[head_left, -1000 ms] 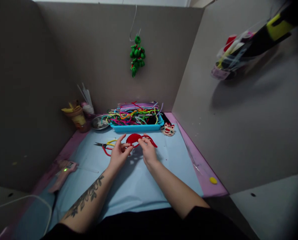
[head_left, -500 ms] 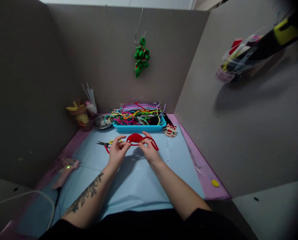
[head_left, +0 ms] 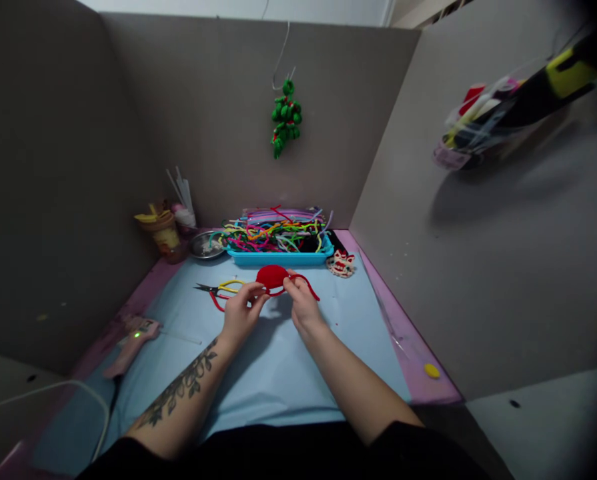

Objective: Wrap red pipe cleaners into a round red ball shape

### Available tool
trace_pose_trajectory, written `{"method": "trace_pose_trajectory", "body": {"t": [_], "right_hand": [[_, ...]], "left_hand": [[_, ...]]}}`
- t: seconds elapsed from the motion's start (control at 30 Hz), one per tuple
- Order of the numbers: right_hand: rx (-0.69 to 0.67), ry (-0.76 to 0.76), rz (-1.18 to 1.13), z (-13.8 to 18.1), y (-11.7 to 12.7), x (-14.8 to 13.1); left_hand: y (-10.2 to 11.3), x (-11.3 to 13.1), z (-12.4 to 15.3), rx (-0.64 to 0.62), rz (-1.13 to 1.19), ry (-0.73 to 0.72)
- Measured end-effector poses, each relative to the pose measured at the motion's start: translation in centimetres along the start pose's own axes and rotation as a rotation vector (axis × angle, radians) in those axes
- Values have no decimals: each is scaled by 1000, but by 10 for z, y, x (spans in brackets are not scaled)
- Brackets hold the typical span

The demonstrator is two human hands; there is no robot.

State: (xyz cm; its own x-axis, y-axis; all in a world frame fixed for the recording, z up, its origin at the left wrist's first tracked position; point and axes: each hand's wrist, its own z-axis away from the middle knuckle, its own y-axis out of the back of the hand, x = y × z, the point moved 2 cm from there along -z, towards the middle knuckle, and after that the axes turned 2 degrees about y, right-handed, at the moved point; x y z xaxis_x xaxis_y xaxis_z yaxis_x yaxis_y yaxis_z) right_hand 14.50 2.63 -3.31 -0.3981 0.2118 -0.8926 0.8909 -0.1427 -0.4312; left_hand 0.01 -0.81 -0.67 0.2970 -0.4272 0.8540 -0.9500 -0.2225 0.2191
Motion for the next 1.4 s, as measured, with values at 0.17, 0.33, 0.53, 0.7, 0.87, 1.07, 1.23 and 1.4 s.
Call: {"method": "trace_pose_trajectory", "body": {"t": [0.17, 0.33, 0.53, 0.7, 0.87, 1.07, 1.23, 1.4], "right_hand": [[65, -216, -181, -3, 0, 2], [60, -312, -283, -6, 3, -2], [-38, -297, -298, -7, 2, -5], [-96, -254, -288, -5, -1, -4], [-84, -182, -295, -4, -4, -1], [44, -16, -169, -6, 0, -3], [35, -102, -164, -5, 1, 1], [5, -41, -72, 1, -3, 0]], "left_hand": [[3, 4, 4, 47, -88, -73], [9, -3, -5, 193, 57, 83], [-3, -13, -10, -42, 681, 614], [-5, -10, -10, -66, 899, 746], [-6, -14, -11, -40, 903, 766], [-2, -16, -8, 201, 411, 458], [-8, -1, -2, 47, 290, 358], [-12, 5, -2, 17, 424, 526]]}}
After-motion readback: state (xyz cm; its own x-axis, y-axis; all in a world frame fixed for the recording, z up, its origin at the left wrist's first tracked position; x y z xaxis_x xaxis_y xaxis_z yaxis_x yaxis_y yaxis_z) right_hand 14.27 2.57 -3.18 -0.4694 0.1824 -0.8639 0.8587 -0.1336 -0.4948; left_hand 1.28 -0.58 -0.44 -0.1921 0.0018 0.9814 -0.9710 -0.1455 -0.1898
